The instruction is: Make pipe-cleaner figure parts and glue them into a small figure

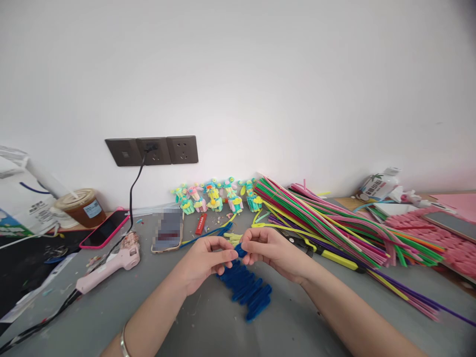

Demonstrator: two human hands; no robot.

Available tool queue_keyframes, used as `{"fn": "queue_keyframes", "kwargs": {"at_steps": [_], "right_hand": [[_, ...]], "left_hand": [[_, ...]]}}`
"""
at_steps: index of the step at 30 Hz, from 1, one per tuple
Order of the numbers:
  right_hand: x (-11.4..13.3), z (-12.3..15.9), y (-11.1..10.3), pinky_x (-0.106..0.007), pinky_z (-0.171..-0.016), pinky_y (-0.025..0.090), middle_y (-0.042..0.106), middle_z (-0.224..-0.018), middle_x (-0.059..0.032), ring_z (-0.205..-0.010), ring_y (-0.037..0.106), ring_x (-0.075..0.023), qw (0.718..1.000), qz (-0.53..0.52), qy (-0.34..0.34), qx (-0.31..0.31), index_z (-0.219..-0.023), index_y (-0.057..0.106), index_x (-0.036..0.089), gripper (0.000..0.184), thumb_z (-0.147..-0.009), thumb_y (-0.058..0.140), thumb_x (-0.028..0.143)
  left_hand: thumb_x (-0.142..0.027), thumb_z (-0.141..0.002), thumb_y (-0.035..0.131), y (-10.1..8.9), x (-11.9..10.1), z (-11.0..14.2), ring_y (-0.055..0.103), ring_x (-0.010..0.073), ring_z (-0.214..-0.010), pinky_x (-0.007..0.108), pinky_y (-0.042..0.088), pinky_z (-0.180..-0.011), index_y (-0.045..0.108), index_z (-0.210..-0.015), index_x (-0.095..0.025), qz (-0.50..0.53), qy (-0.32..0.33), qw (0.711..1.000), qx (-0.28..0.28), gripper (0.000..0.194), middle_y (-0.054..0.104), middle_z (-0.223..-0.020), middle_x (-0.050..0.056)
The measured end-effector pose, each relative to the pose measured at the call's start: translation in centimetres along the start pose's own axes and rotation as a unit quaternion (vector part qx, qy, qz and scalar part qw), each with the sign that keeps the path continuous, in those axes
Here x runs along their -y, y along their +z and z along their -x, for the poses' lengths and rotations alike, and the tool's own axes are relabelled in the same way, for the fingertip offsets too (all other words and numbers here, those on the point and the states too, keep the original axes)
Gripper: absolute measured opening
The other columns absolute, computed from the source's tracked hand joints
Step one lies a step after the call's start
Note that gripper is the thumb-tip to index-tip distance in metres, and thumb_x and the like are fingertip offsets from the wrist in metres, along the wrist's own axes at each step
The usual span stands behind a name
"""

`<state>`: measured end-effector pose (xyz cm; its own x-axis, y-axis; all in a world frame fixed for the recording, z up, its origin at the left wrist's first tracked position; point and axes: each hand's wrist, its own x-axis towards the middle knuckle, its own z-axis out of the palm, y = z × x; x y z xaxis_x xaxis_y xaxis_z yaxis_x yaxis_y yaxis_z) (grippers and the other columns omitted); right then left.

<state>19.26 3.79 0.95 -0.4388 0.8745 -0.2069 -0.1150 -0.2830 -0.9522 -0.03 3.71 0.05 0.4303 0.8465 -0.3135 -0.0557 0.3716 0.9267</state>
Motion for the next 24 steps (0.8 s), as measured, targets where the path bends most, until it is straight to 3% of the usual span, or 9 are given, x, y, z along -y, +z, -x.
{"fn": "queue_keyframes", "kwargs": {"at_steps": [10, 18, 24], "right_hand": [[-0.7, -0.2, 0.6, -0.018, -0.061, 0.051, 0.068, -0.063, -0.0005, -0.059, 0.065, -0.0087, 0.996, -0.074, -0.043, 0.004, -0.067, 0.061, 0.014, 0.028, -0.07, 0.08, 0.034], [-0.6, -0.1, 1.8, -0.016, -0.062, 0.053, 0.067, -0.068, -0.0006, -0.06, 0.065, -0.0082, 0.987, -0.148, -0.053, -0.035, -0.061, 0.061, 0.013, 0.034, -0.061, 0.086, 0.035], [-0.9, -0.2, 2.5, -0.016, -0.064, 0.055, 0.069, -0.073, -0.0014, -0.063, 0.068, -0.0089, 0.978, -0.193, -0.061, -0.045, -0.061, 0.062, 0.013, 0.03, -0.062, 0.087, 0.03]], "left_hand": [[-0.039, -0.062, 0.083, 0.2, 0.0, 0.1, 0.039, 0.0064, -0.052, 0.021, 0.024, -0.047, 0.063, -0.06, -0.013, 0.012, 0.01, 1.0, 0.003, 0.033, 0.051, -0.056, -0.001], [-0.046, -0.06, 0.083, 0.8, 0.2, -0.3, 0.034, 0.0055, -0.051, 0.021, 0.021, -0.047, 0.07, -0.066, -0.013, 0.033, 0.057, 0.995, -0.08, 0.036, 0.05, -0.056, -0.002], [-0.043, -0.053, 0.087, 1.9, 0.8, -0.3, 0.032, 0.005, -0.052, 0.018, 0.022, -0.046, 0.07, -0.065, -0.013, 0.155, 0.049, 0.98, -0.117, 0.037, 0.046, -0.055, -0.004]]}}
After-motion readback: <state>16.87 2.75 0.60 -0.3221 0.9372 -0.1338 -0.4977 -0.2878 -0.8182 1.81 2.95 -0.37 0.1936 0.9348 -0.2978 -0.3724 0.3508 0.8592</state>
